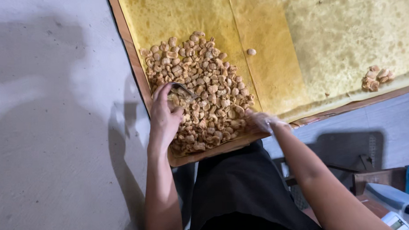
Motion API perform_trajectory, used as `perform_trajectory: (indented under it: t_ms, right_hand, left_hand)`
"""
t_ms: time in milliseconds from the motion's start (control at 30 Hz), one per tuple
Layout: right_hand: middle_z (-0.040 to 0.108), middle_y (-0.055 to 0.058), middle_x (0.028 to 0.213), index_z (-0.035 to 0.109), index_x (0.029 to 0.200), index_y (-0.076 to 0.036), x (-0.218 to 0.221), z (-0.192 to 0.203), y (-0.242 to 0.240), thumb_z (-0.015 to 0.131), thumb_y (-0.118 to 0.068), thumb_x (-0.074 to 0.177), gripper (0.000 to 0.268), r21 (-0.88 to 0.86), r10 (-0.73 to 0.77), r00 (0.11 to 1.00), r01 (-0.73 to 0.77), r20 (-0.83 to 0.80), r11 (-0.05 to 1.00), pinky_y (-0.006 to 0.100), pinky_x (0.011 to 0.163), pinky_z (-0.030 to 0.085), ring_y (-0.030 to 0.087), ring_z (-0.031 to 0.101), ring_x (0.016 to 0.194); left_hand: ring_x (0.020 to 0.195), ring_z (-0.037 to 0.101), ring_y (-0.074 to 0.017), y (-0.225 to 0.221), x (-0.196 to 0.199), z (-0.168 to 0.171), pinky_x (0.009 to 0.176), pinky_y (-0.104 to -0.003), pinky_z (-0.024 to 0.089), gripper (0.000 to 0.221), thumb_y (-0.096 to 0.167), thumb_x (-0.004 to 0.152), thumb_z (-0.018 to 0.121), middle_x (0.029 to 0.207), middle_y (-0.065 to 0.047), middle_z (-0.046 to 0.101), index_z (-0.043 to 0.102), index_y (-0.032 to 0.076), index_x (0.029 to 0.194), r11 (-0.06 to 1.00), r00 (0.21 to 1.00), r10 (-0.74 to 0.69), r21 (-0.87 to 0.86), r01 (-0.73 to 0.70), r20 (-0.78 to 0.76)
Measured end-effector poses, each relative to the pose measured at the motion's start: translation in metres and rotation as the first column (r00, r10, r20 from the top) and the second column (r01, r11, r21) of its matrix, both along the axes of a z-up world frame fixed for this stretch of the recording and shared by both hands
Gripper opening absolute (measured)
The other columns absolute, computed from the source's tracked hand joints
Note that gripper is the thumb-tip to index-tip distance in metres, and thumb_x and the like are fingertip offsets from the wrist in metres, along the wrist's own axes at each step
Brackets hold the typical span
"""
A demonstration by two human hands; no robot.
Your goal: The person spreads dried fruit pieces on a large yellow tray, then scoops them into clear plastic bags, weighs each bag on a digital scale, and places the sealed bags into a blue basket. The process is repeated multiple times.
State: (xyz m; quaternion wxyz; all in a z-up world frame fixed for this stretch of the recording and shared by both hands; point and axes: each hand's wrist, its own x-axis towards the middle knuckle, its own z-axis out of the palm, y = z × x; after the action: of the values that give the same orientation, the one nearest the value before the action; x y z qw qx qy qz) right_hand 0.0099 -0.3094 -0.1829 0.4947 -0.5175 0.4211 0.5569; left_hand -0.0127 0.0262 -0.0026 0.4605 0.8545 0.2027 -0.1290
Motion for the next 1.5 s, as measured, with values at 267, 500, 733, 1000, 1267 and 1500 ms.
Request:
perform_trajectory:
  t_ms: [267, 500, 733, 1000, 1267, 1500]
  right_hand:
    - [0.025, 0.022, 0.16, 0.02, 0.16, -0.006, -0.024, -0.024, 0.13, 0.063, -0.043, 0.083, 0.096, 0.083, 0.336, 0.802, -0.428, 0.494, 0.9, 0.05, 0.122, 0.015, 0.036, 0.023, 0.147]
    - [0.022, 0.017, 0.162, 0.021, 0.155, 0.0, -0.001, -0.044, 0.157, 0.074, -0.049, 0.073, 0.109, 0.065, 0.219, 0.419, -0.566, 0.881, 0.822, 0.04, 0.123, 0.019, 0.03, 0.027, 0.147]
    - [0.056, 0.022, 0.142, 0.053, 0.14, -0.005, 0.03, 0.029, 0.144, 0.061, -0.072, 0.082, 0.088, 0.722, -0.42, 0.904, 0.239, 0.079, 0.65, 0.052, 0.103, 0.049, 0.038, 0.058, 0.124]
    - [0.058, 0.02, 0.142, 0.05, 0.142, -0.006, 0.074, 0.155, 0.129, 0.063, -0.067, 0.084, 0.085, 0.786, -0.571, 0.753, 0.119, 0.327, 0.607, 0.049, 0.109, 0.054, 0.034, 0.057, 0.132]
    - [0.057, 0.015, 0.137, 0.053, 0.137, -0.01, 0.053, 0.193, 0.142, 0.069, -0.054, 0.101, 0.059, 0.793, -0.683, 0.427, -0.158, 0.592, 0.588, 0.046, 0.117, 0.048, 0.026, 0.06, 0.127]
    - [0.066, 0.01, 0.127, 0.061, 0.125, -0.01, 0.037, 0.173, 0.15, 0.066, -0.026, 0.099, 0.03, 0.699, -0.655, 0.304, -0.053, 0.692, 0.713, 0.039, 0.102, 0.061, 0.024, 0.067, 0.118]
  left_hand:
    - [0.096, 0.068, -0.0189, 0.009, -0.007, 0.025, 0.065, -0.025, 0.065, 0.07, -0.009, 0.086, 0.064, 0.159, -0.014, 0.035, 0.039, 0.005, 0.15, 0.998, 0.987, 0.063, -0.039, -0.058, 0.146]
    - [0.109, 0.065, -0.0242, 0.018, -0.022, 0.031, 0.066, -0.027, 0.062, 0.076, -0.018, 0.082, 0.06, 0.158, -0.014, 0.035, 0.037, 0.005, 0.151, 0.998, 0.977, 0.06, -0.003, -0.061, 0.203]
    - [0.112, 0.063, -0.0277, 0.017, -0.035, 0.027, 0.067, -0.028, 0.061, 0.078, -0.012, 0.084, 0.063, 0.161, -0.012, 0.03, 0.036, 0.01, 0.153, 0.996, 0.986, 0.089, -0.003, -0.089, 0.144]
    - [0.113, 0.067, -0.0278, -0.02, -0.03, -0.001, 0.078, -0.029, 0.061, 0.084, -0.008, 0.078, 0.066, 0.166, -0.01, 0.025, 0.033, 0.011, 0.153, 0.993, 0.999, 0.049, -0.107, -0.049, -0.001]
    - [0.128, 0.049, -0.0389, -0.064, -0.001, -0.048, 0.101, -0.044, 0.051, 0.09, 0.003, 0.074, 0.083, 0.146, -0.027, 0.036, 0.03, -0.008, 0.146, 0.991, 0.944, 0.094, 0.063, -0.12, 0.315]
    - [0.127, 0.057, -0.0288, -0.075, -0.001, -0.05, 0.098, -0.039, 0.056, 0.071, -0.004, 0.075, 0.078, 0.138, -0.016, 0.05, 0.048, 0.005, 0.139, 0.975, 0.942, 0.22, -0.091, -0.203, 0.255]
